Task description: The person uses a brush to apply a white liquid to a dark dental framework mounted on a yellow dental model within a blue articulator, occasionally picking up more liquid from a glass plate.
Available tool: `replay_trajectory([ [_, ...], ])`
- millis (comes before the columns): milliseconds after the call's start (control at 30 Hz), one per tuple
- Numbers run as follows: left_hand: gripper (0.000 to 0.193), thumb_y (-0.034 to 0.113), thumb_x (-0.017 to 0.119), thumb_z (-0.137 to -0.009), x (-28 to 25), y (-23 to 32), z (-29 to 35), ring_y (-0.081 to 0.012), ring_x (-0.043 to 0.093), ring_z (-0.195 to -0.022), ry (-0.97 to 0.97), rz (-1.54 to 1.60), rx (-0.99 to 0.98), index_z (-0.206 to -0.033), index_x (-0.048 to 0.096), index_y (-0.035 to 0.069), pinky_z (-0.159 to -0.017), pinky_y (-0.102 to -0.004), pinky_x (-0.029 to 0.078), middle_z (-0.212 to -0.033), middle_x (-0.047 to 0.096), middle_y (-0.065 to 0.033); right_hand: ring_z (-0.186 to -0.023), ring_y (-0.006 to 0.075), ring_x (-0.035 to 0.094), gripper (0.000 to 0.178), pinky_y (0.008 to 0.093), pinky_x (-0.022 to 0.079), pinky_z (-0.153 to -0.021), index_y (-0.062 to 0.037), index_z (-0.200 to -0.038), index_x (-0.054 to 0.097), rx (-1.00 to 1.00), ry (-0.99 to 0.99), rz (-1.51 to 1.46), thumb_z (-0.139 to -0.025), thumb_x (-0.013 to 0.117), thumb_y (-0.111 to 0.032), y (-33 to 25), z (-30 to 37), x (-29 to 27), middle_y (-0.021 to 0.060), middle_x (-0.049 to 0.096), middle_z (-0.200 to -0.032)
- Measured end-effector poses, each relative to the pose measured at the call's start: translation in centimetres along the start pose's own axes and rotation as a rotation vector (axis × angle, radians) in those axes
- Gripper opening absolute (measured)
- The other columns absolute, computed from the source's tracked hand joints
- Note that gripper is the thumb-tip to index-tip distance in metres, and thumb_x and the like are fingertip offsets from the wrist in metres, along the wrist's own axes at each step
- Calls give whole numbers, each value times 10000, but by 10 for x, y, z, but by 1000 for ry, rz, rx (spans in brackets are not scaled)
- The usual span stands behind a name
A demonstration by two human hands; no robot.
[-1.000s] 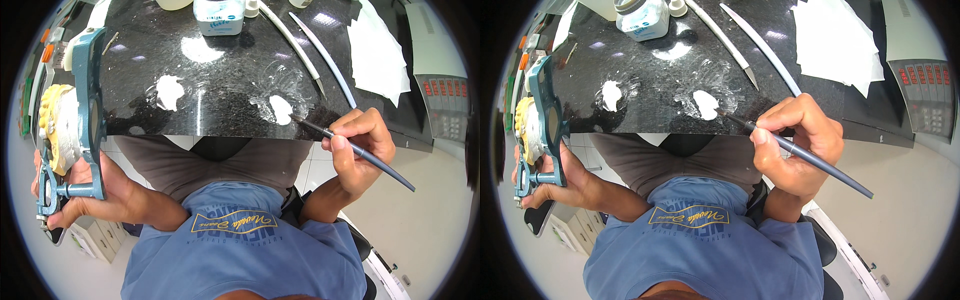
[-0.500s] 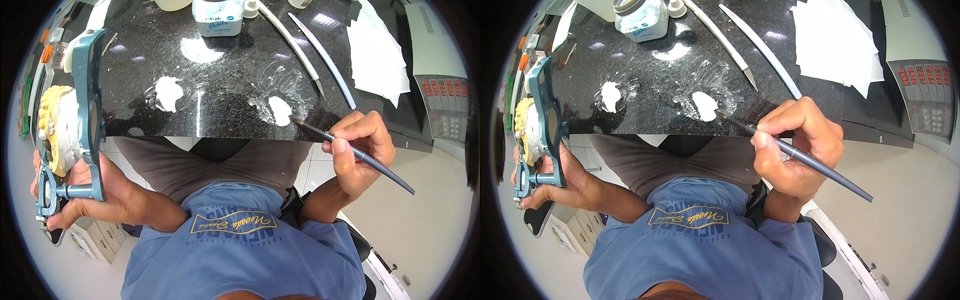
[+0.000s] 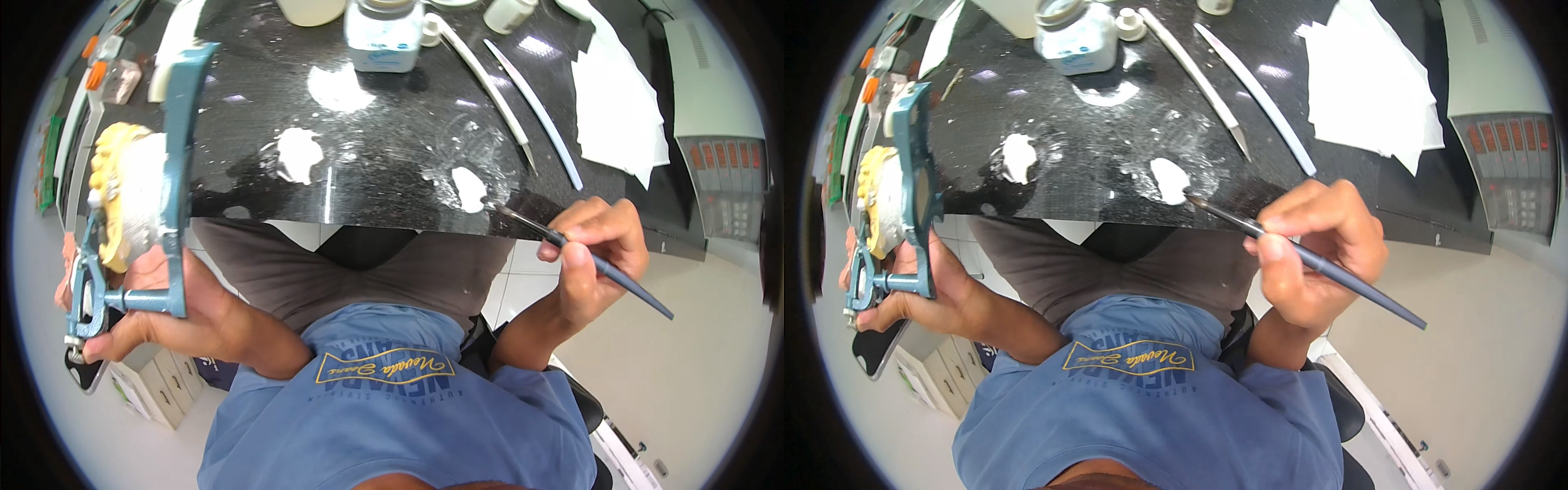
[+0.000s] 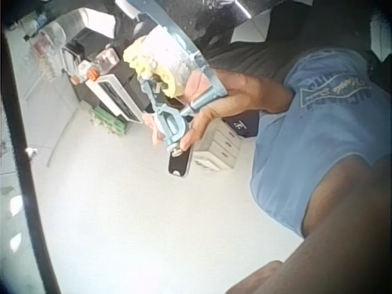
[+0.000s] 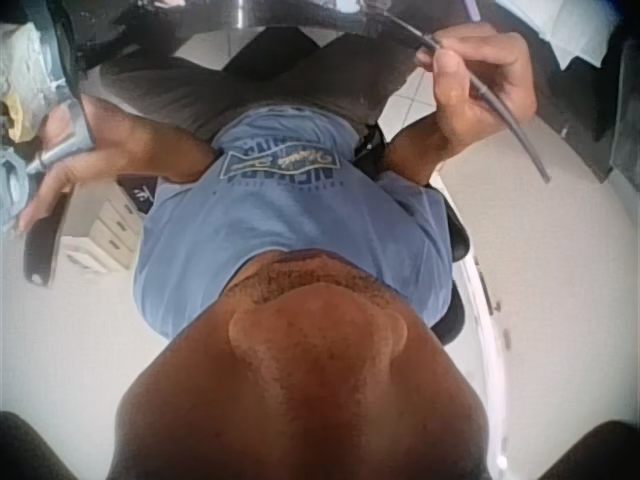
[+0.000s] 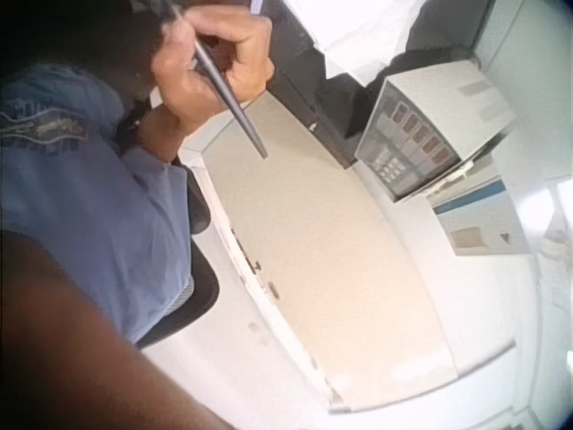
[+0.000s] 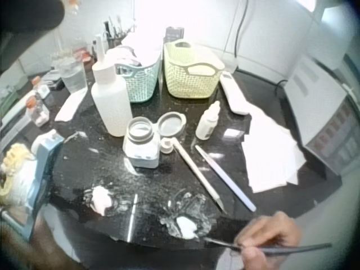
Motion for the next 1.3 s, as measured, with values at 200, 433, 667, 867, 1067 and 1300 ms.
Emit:
replay_trajectory([
  [200, 810, 757, 323, -817, 7, 4, -6, -366, 460, -1189, 30, 110, -74, -1296, 366, 105, -1010, -552, 382, -1271, 462, -157, -491, 142, 530, 243, 242, 469, -440, -18, -940, 492, -395, -114, -260, -824, 685, -110, -8, 1, 36, 94, 521, -717],
  [433, 1169, 821, 622, -558, -20, -13, -4, -463, 340, -1294, 111, 373, -246, -1387, 332, 50, -1029, -596, 325, -1458, 299, -228, -621, 214, 594, 218, 299, 532, -542, -12, -944, 476, -534, -206, -311, -829, 644, -92, -20, 3, 128, 126, 561, -788],
  [667, 1226, 829, 648, -504, -14, -10, 0, -450, 326, -1315, 108, 341, -236, -1394, 337, 44, -1035, -579, 326, -1477, 269, -221, -854, 330, 674, 265, 443, 550, -806, -63, -974, 485, -571, -238, -210, -795, 679, -88, -20, -6, 157, 107, 615, -808],
  [867, 1273, 846, 633, -487, -15, -7, 1, -453, 299, -1329, 103, 332, -225, -1416, 317, 36, -1038, -571, 321, -1493, 243, -213, -955, 374, 658, 242, 520, 459, -947, -76, -966, 465, -500, -308, -166, -815, 647, -124, -20, -6, 168, 101, 603, -796],
  [1067, 1288, 852, 624, -487, -16, -10, 1, -437, 288, -1341, 87, 377, -218, -1417, 304, 20, -1045, -562, 315, -1499, 232, -209, -972, 388, 644, 256, 527, 403, -1007, -79, -954, 409, -462, -368, -120, -867, 614, -204, -21, -4, 170, 94, 541, -782],
  [1300, 1247, 854, 607, -511, -13, -8, 0, -424, 310, -1333, 90, 323, -226, -1415, 302, 50, -1042, -544, 331, -1491, 242, -215, -972, 392, 643, 254, 523, 400, -1011, -74, -957, 411, -464, -361, -111, -864, 612, -198, -22, -4, 172, 101, 546, -780],
])
Point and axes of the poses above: each hand's wrist, its own z-axis away from the middle knuckle, its own x-axis out of the palm, y = z × x, the point moved 4 cm from there along -z, towards the middle knuckle
